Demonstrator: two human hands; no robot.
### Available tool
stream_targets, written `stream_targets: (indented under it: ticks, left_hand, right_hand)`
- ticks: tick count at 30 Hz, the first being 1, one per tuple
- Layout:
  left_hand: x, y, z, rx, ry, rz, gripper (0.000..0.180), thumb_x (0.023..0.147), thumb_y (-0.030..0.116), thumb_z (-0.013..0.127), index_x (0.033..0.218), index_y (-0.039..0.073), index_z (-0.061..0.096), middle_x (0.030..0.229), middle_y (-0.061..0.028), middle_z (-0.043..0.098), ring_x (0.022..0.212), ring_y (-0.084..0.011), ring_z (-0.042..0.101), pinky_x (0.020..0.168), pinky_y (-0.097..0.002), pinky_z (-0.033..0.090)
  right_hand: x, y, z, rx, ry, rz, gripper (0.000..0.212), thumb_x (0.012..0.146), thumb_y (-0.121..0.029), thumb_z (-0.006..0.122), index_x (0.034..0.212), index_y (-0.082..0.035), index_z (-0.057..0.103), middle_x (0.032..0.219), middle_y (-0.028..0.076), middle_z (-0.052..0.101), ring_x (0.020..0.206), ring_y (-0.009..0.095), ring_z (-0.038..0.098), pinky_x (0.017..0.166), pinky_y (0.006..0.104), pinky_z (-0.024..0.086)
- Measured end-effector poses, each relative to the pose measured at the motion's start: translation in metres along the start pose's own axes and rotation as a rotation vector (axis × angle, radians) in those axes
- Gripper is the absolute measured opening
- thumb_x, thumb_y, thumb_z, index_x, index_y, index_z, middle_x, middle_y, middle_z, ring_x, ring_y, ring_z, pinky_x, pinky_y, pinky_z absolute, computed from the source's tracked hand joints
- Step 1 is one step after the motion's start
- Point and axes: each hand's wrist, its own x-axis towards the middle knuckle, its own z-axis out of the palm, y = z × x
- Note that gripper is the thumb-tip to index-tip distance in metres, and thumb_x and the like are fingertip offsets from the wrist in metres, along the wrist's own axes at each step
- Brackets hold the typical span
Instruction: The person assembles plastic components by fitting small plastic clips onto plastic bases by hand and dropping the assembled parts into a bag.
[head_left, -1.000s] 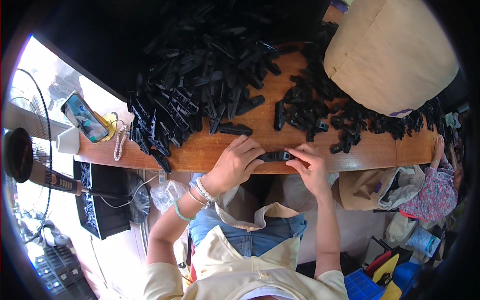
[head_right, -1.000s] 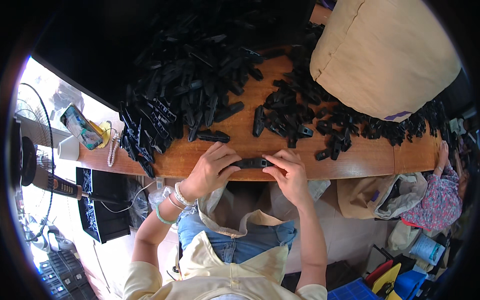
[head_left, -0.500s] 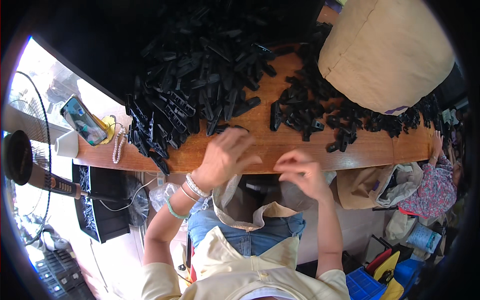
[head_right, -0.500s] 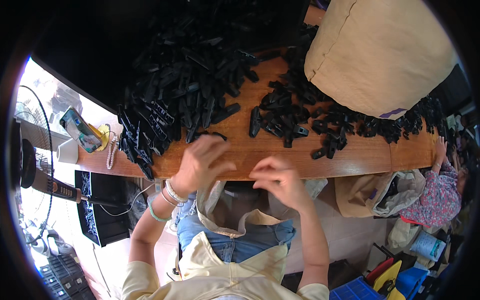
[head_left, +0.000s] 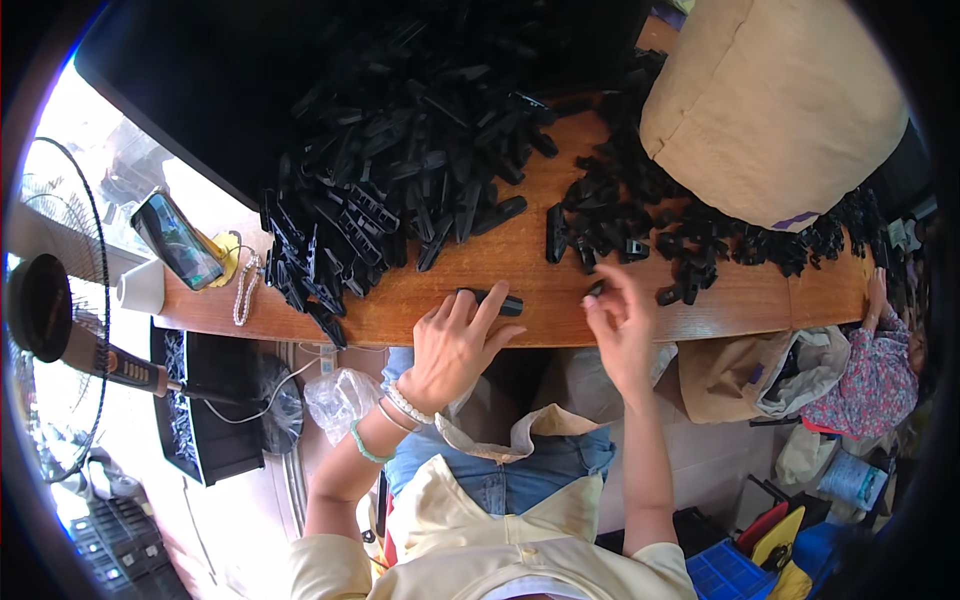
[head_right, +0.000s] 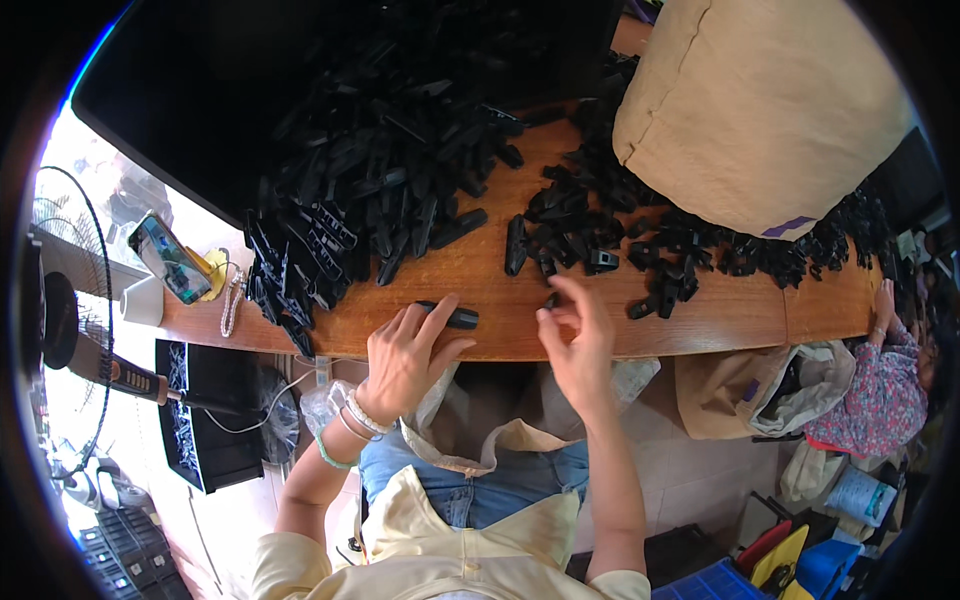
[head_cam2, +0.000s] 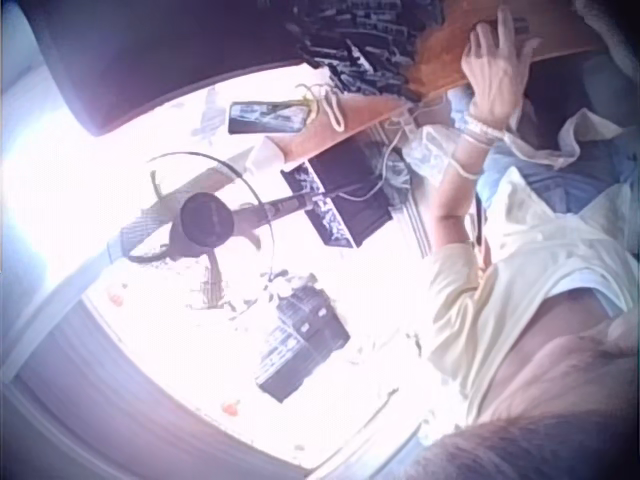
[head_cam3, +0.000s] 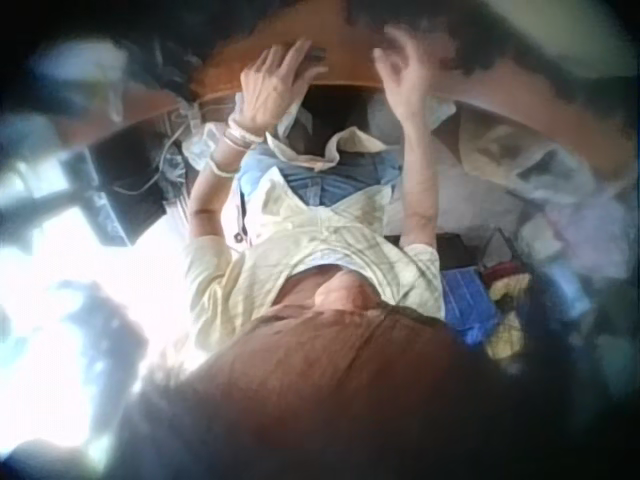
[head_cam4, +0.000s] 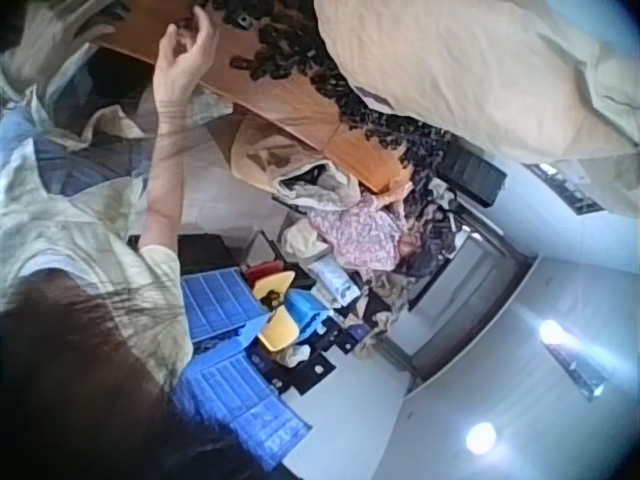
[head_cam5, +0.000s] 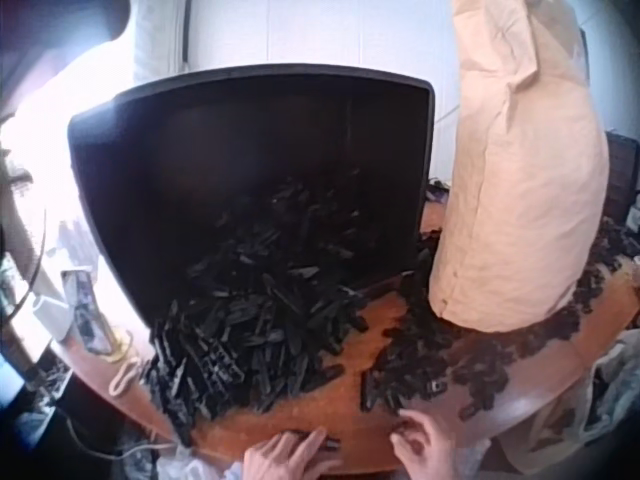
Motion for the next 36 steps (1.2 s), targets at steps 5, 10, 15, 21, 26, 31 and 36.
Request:
stream_targets:
  ticks: [5, 10, 15, 21, 26, 31, 36]
  left_hand:
    - [0.010, -0.010, 0.008, -0.197, -0.114, 0.154, 0.032, 0.076, 0.003, 0.071, 0.106, 0.002, 0.060, 0.092, -0.0130, 0.058, 0.086, -0.0315, 0.057, 0.075, -0.0401, 0.048]
    - [0.009, -0.022, 0.004, -0.405, -0.100, 0.041, 0.026, 0.075, 0.001, 0.071, 0.100, -0.001, 0.064, 0.095, -0.0130, 0.059, 0.085, -0.0316, 0.056, 0.075, -0.0390, 0.048]
    - [0.010, -0.026, 0.006, -0.421, -0.100, 0.072, 0.023, 0.074, 0.000, 0.072, 0.097, -0.003, 0.067, 0.094, -0.0128, 0.060, 0.084, -0.0304, 0.054, 0.075, -0.0381, 0.048]
    - [0.011, -0.024, 0.012, -0.445, -0.117, 0.101, 0.026, 0.073, 0.001, 0.073, 0.098, -0.003, 0.067, 0.093, -0.0127, 0.060, 0.083, -0.0301, 0.055, 0.074, -0.0375, 0.048]
    - [0.013, -0.027, 0.010, -0.545, -0.179, 0.137, 0.028, 0.073, 0.000, 0.073, 0.100, -0.003, 0.067, 0.091, -0.0143, 0.060, 0.083, -0.0309, 0.056, 0.073, -0.0367, 0.049]
    - [0.059, -0.019, 0.018, -0.441, -0.118, 0.101, 0.029, 0.074, 0.004, 0.073, 0.101, -0.003, 0.066, 0.098, -0.0148, 0.059, 0.090, -0.0324, 0.059, 0.075, -0.0383, 0.052]
    - [0.086, -0.017, 0.062, -0.103, 0.001, 0.251, 0.030, 0.075, 0.007, 0.073, 0.102, -0.002, 0.063, 0.105, -0.0145, 0.056, 0.091, -0.0341, 0.061, 0.075, -0.0392, 0.052]
  right_hand:
    - [-0.008, 0.003, -0.002, -0.139, -0.124, -0.322, 0.025, 0.082, 0.001, 0.070, 0.107, -0.002, 0.066, 0.098, 0.009, 0.060, 0.086, 0.016, 0.062, 0.074, 0.0288, 0.049]
    - [-0.009, -0.010, -0.009, 0.122, -0.284, 0.046, 0.024, 0.079, -0.004, 0.073, 0.103, -0.001, 0.069, 0.095, 0.008, 0.063, 0.087, 0.022, 0.059, 0.076, 0.0314, 0.047]
    - [-0.002, -0.004, -0.004, 0.001, -0.353, -0.199, 0.024, 0.079, -0.004, 0.073, 0.102, 0.002, 0.069, 0.094, 0.010, 0.064, 0.088, 0.024, 0.059, 0.077, 0.0319, 0.047]
    - [0.012, -0.006, -0.002, -0.046, -0.468, -0.263, 0.021, 0.078, -0.004, 0.074, 0.099, 0.001, 0.071, 0.091, 0.007, 0.061, 0.087, 0.023, 0.056, 0.074, 0.0332, 0.046]
    - [0.005, -0.009, -0.001, -0.109, -0.472, -0.299, 0.019, 0.078, -0.002, 0.073, 0.097, -0.001, 0.073, 0.096, 0.006, 0.060, 0.087, 0.023, 0.056, 0.071, 0.0329, 0.047]
    - [0.019, -0.002, -0.009, -0.056, -0.180, -0.198, 0.016, 0.081, -0.001, 0.071, 0.097, 0.000, 0.069, 0.093, 0.011, 0.058, 0.081, 0.025, 0.060, 0.066, 0.0350, 0.047]
    - [0.040, 0.010, 0.011, -0.726, 0.105, -0.431, 0.015, 0.080, -0.004, 0.072, 0.092, -0.003, 0.061, 0.094, 0.010, 0.058, 0.088, 0.029, 0.058, 0.075, 0.0396, 0.045]
